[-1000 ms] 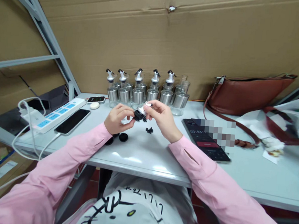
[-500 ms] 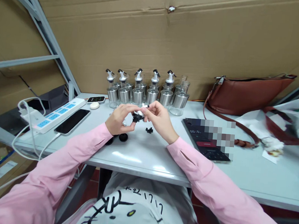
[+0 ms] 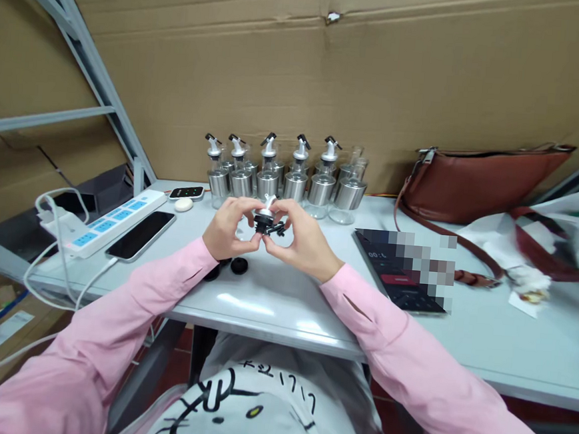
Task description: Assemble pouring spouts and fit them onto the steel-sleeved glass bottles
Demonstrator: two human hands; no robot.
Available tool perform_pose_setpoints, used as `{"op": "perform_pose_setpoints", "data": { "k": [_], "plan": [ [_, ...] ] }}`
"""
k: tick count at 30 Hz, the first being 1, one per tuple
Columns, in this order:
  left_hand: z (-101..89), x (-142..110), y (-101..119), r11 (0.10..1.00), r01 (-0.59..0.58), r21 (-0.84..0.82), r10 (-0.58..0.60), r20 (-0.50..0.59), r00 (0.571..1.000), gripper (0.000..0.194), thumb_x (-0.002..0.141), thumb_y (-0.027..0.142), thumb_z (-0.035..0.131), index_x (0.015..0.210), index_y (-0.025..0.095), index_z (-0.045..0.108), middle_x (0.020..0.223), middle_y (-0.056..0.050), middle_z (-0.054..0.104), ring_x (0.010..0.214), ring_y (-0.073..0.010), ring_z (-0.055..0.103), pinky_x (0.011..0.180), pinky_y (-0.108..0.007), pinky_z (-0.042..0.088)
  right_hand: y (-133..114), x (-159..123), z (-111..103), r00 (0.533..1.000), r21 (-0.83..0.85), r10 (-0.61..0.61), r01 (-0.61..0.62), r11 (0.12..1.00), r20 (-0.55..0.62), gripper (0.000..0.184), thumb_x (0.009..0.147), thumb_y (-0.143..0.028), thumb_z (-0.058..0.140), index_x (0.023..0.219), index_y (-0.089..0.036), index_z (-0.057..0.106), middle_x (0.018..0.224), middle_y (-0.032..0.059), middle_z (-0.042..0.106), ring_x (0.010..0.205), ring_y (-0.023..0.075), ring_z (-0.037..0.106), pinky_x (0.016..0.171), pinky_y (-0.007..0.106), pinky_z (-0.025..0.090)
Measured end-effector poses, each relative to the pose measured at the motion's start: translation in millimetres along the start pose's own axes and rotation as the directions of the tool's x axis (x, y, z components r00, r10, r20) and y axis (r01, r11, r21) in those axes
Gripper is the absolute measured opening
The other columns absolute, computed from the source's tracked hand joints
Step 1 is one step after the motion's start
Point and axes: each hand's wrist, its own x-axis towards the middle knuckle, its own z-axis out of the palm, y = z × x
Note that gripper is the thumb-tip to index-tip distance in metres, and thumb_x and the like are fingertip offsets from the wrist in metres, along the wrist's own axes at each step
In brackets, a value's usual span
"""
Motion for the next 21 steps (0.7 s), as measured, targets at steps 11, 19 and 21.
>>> {"op": "perform_pose_setpoints", "data": {
  "k": [11, 19, 21],
  "plan": [
    [1.9, -1.4, -1.6, 0.999, -0.029, -0.021, 0.029, -0.007, 1.0, 0.041, 0.069, 0.017, 0.055, 0.108, 0.019, 0.045, 0.097, -0.001, 0.063, 0.057, -0.0089, 0.056, 0.073, -0.03, 0.042, -6.0, -0.3, -0.9, 0.999, -0.02, 0.038, -0.038, 0.999, 0.0, 0.038, 0.066, -0.013, 0.062, 0.098, -0.022, 0.045, 0.085, 0.0, 0.056, 0.059, 0.0113, 0.056, 0.058, 0.027, 0.047],
    [3.8, -3.3, -3.7, 1.0, 0.002, -0.01, -0.002, 0.044, 0.999, 0.038, 0.069, 0.02, 0.055, 0.105, 0.02, 0.043, 0.095, -0.001, 0.063, 0.057, -0.01, 0.055, 0.075, -0.032, 0.042, -7.4, -0.9, -0.6, 0.994, 0.012, 0.104, -0.104, 0.994, 0.026, 0.032, 0.065, -0.013, 0.06, 0.091, -0.022, 0.044, 0.07, -0.0039, 0.051, 0.055, 0.0116, 0.053, 0.056, 0.027, 0.043],
    [4.5, -3.9, -4.1, 1.0, 0.023, -0.002, -0.022, 0.067, 0.997, 0.037, 0.069, 0.021, 0.055, 0.104, 0.02, 0.043, 0.094, -0.001, 0.064, 0.056, -0.0101, 0.055, 0.075, -0.033, 0.042, -6.5, -1.6, -0.1, 0.994, 0.026, 0.103, -0.104, 0.994, 0.027, 0.031, 0.066, -0.013, 0.059, 0.09, -0.022, 0.044, 0.07, -0.0038, 0.051, 0.055, 0.0114, 0.053, 0.055, 0.027, 0.043]
  ]
}}
